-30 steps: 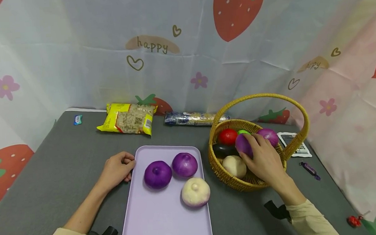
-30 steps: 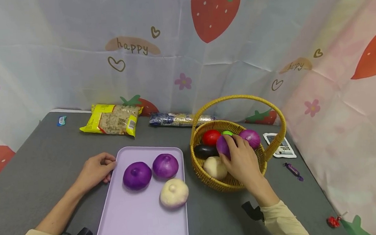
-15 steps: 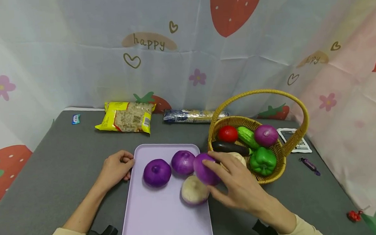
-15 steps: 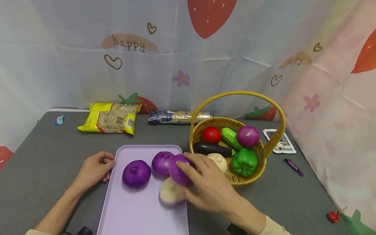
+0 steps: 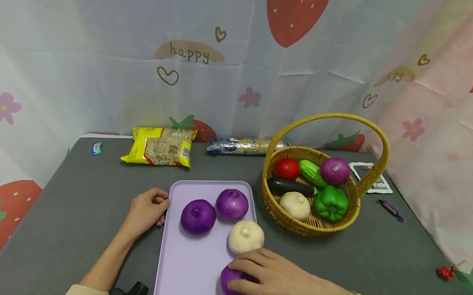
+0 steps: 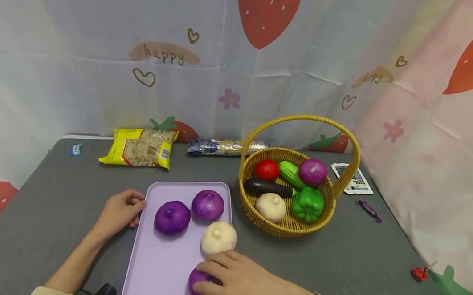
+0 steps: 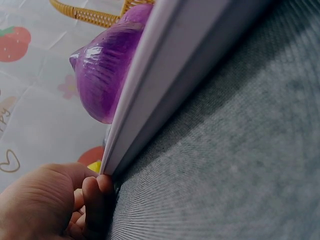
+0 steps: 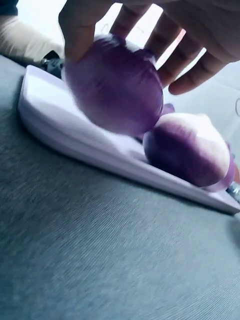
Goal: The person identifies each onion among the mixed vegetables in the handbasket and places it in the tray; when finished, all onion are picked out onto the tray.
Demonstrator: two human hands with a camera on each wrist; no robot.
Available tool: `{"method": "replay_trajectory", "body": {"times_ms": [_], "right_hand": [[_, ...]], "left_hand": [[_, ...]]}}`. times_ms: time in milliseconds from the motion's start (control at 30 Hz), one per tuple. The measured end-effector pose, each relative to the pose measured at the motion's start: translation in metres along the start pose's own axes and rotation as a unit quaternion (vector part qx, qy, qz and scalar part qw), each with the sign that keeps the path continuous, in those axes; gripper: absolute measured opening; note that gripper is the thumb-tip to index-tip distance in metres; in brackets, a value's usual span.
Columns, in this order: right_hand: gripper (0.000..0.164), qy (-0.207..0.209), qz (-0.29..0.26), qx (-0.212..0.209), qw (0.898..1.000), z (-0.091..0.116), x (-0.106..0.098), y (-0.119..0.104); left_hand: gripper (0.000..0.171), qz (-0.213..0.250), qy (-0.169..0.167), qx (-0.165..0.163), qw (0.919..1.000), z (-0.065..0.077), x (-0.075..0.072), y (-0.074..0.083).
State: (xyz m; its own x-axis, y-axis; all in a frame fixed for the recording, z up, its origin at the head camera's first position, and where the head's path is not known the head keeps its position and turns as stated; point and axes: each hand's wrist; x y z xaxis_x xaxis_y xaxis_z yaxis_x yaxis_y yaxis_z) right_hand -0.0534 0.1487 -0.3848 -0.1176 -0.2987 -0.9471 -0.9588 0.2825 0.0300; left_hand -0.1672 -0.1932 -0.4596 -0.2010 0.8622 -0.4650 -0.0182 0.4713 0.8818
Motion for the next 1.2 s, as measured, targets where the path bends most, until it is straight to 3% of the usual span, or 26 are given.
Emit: {"method": "replay_trajectory", "body": {"times_ms": [367, 800, 1200], "right_hand": [[0.049, -0.052, -0.039, 0.035, 0.997, 0.0044, 0.0012, -0.0004], [0.044, -0.052, -0.024, 0.017, 0.998, 0.0028, 0.0012, -0.0007], [0.049, -0.052, -0.011, 0.014, 0.998, 0.0009, -0.0007, -0.0002]], "left_hand": [[0.02, -0.006, 0.004, 0.009, 0.9999, -0.0005, 0.0013, -0.0017], [0.02, -0.005, 0.004, 0.009, 0.9999, 0.0002, 0.0016, 0.0005], [0.02, -0.008, 0.006, 0.01, 0.9999, -0.0005, 0.0024, -0.001]]}}
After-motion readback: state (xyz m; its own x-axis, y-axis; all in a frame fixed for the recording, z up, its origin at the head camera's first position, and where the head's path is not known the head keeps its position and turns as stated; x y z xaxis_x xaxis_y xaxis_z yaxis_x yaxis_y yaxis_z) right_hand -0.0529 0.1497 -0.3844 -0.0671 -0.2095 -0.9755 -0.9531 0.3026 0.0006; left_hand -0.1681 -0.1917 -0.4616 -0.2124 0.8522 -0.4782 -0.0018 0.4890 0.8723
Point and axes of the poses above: each hand's wrist, its own z-axis away from the middle knuckle, its own x-axis out of the palm, y = z × x, and after that the axes turned 14 degrees about y, right-handed
